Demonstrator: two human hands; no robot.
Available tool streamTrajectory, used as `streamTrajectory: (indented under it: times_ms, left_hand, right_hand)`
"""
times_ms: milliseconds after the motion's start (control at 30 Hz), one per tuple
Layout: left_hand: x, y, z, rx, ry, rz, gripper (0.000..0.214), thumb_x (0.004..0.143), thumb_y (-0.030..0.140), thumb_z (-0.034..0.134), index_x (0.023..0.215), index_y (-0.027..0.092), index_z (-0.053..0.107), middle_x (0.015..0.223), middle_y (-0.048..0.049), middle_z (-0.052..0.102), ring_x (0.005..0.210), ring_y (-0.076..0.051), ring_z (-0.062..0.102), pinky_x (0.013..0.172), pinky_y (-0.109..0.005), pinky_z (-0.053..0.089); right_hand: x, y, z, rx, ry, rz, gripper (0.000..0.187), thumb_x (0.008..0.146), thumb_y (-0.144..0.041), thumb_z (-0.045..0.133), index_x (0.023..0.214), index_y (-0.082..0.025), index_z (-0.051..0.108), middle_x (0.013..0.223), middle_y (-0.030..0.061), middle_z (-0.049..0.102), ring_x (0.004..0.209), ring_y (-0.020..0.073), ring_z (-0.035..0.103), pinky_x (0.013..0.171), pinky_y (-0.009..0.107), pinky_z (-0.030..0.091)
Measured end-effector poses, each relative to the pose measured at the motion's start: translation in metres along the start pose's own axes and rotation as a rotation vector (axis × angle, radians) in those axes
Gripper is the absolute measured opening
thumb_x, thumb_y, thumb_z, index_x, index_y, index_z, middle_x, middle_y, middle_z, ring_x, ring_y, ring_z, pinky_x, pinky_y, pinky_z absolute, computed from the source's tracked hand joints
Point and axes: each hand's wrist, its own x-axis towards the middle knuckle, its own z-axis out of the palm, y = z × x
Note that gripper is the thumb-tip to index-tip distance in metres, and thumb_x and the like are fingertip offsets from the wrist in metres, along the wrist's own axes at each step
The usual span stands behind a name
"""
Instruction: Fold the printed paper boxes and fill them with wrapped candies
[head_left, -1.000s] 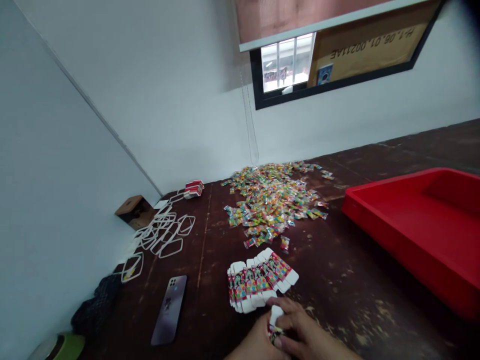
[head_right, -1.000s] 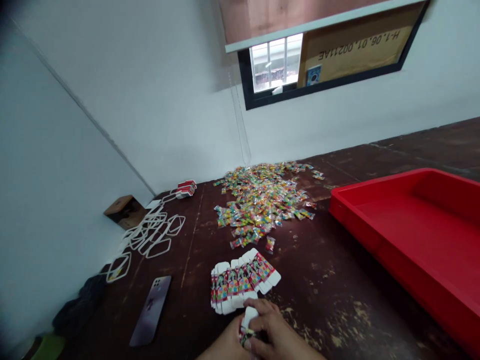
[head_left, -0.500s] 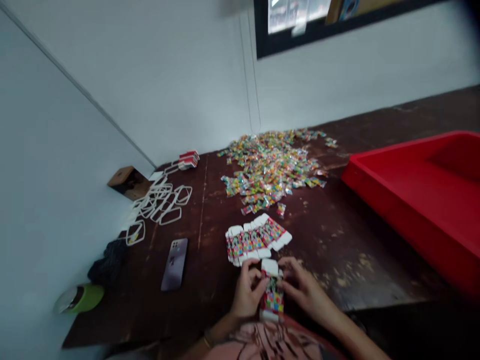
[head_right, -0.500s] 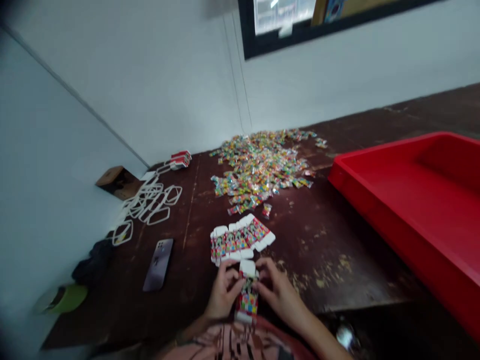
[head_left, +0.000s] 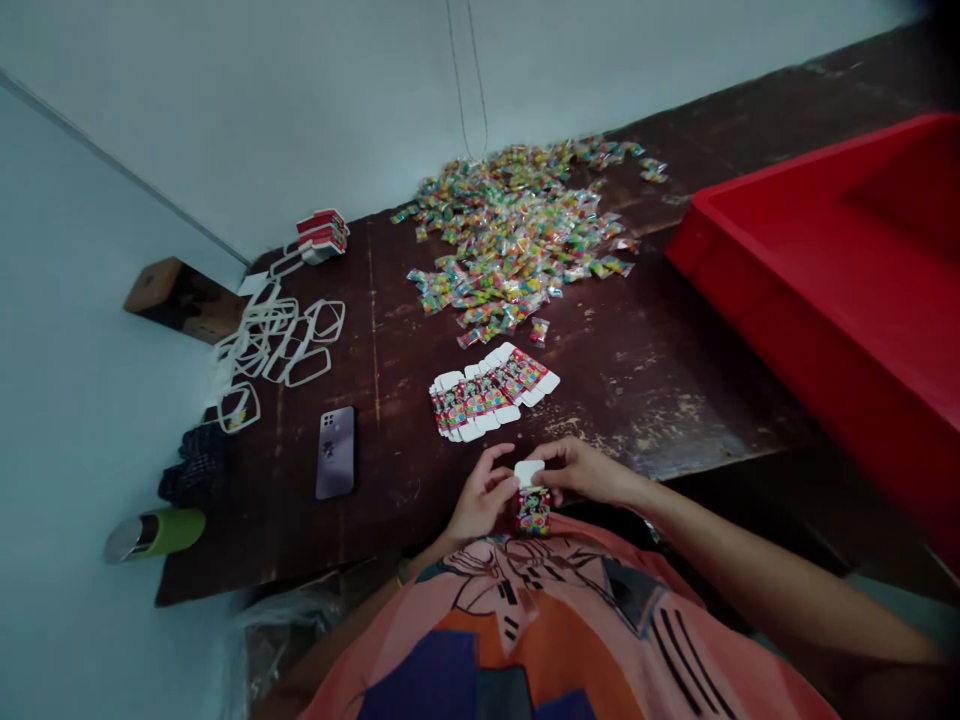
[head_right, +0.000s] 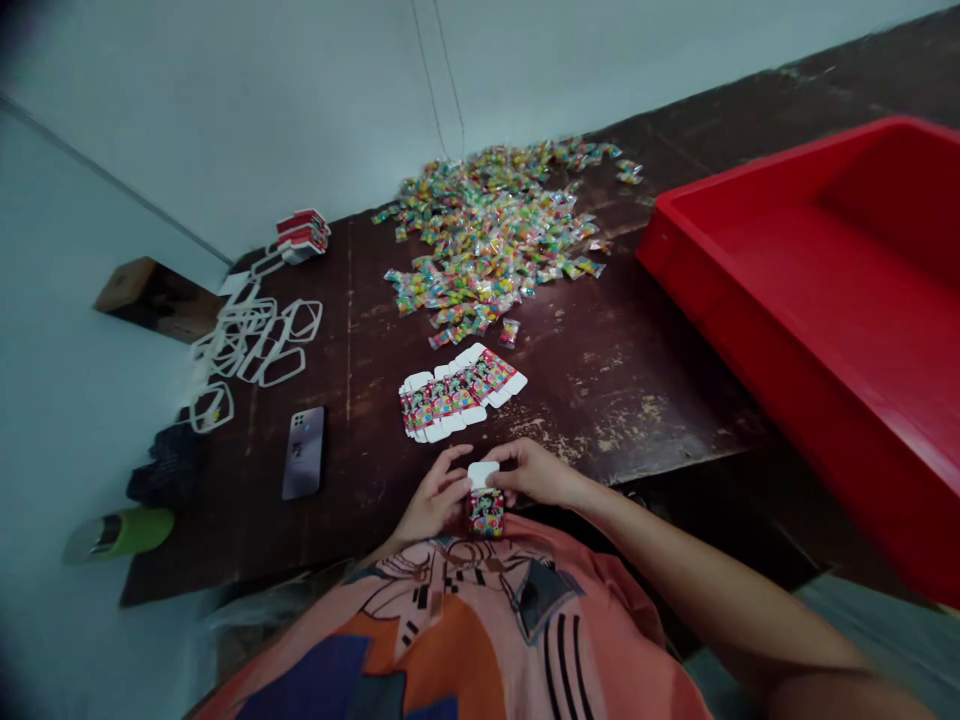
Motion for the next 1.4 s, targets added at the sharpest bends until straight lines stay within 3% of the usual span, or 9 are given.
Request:
streamTrajectory:
  times_ms: [133,267,500,767,933,1067,1200,1267,1400]
  left_hand:
    - [0.010,0.000,0.005,-0.362,-0.102,-0.112,0.060,0.068,0.020,0.063,0.127,0.021,0.051,0.109,-0.0070,0.065,0.096,-0.020,0.060,0.086,-0.033,0.045]
    - [0.008,0.000,0.000,-0.429,-0.224,-0.120,0.060,0.068,0.018,0.063,0.128,0.019,0.053,0.121,-0.0100,0.062,0.107,-0.024,0.058,0.092,-0.036,0.043]
    - [0.011,-0.012,-0.014,-0.227,-0.279,-0.058,0.086,0.069,0.026,0.074,0.144,0.026,0.032,0.131,-0.0128,0.055,0.107,-0.024,0.059,0.089,-0.034,0.044]
    - [0.017,-0.011,-0.019,-0.064,-0.228,0.015,0.087,0.069,0.025,0.074,0.145,0.025,0.030,0.143,-0.0157,0.042,0.119,-0.027,0.051,0.090,-0.032,0.043]
    - [0.017,-0.011,-0.021,0.062,-0.219,0.031,0.074,0.066,0.021,0.072,0.135,0.017,0.047,0.135,-0.0140,0.051,0.120,-0.027,0.049,0.098,-0.035,0.039]
    - [0.017,0.011,-0.031,0.342,-0.191,0.063,0.077,0.068,0.015,0.066,0.141,0.017,0.038,0.107,-0.0075,0.063,0.094,-0.018,0.058,0.087,-0.032,0.044]
    - [0.008,0.043,-0.062,0.755,-0.393,-0.007,0.057,0.065,0.015,0.068,0.121,0.020,0.060,0.094,-0.0011,0.065,0.084,-0.017,0.057,0.082,-0.029,0.043]
    - [0.002,0.054,-0.074,0.856,-0.508,-0.047,0.033,0.064,0.018,0.070,0.097,0.019,0.069,0.087,0.0005,0.065,0.081,-0.017,0.057,0.079,-0.029,0.044]
    - [0.003,0.050,-0.077,0.493,-0.397,-0.030,0.035,0.075,0.027,0.065,0.108,0.019,0.057,0.101,-0.0037,0.062,0.086,-0.017,0.059,0.075,-0.029,0.048]
  right_hand:
    - [0.005,-0.008,0.005,-0.289,0.042,-0.267,0.031,0.086,-0.041,0.058,0.077,-0.016,0.074,0.088,0.0057,0.069,0.078,0.0155,0.061,0.071,0.027,0.049]
    - [0.007,-0.009,0.007,-0.353,0.085,-0.258,0.026,0.085,-0.039,0.060,0.090,-0.018,0.075,0.086,0.0060,0.070,0.078,0.0173,0.063,0.070,0.028,0.050]
    - [-0.009,-0.006,0.002,-0.687,-0.038,-0.507,0.032,0.091,-0.023,0.051,0.120,-0.027,0.064,0.116,0.0078,0.063,0.106,0.0198,0.057,0.091,0.035,0.047]
    - [0.000,0.037,0.025,-0.415,0.395,-0.349,0.030,0.088,-0.025,0.057,0.118,-0.025,0.062,0.101,0.0054,0.069,0.092,0.0194,0.064,0.087,0.035,0.050]
    - [-0.005,0.028,0.030,-0.477,0.194,-0.438,0.016,0.088,-0.023,0.057,0.098,-0.023,0.069,0.100,0.0056,0.069,0.096,0.0194,0.062,0.087,0.033,0.048]
    - [0.012,-0.001,-0.005,-0.520,0.073,-0.484,0.018,0.091,-0.028,0.052,0.097,-0.023,0.069,0.098,0.0039,0.070,0.092,0.0175,0.064,0.085,0.031,0.049]
    - [0.066,-0.044,-0.086,-0.781,0.522,-0.559,0.022,0.090,-0.030,0.051,0.100,-0.021,0.069,0.111,0.0083,0.066,0.106,0.0231,0.058,0.096,0.039,0.043]
    - [0.093,-0.063,-0.121,-0.924,0.580,-0.532,0.020,0.082,-0.027,0.061,0.100,-0.020,0.069,0.117,0.0108,0.064,0.112,0.0272,0.053,0.100,0.042,0.038]
    - [0.120,-0.071,-0.141,-0.959,0.571,-0.517,0.018,0.075,-0.022,0.067,0.092,-0.018,0.069,0.100,0.0122,0.069,0.101,0.0273,0.057,0.093,0.040,0.042]
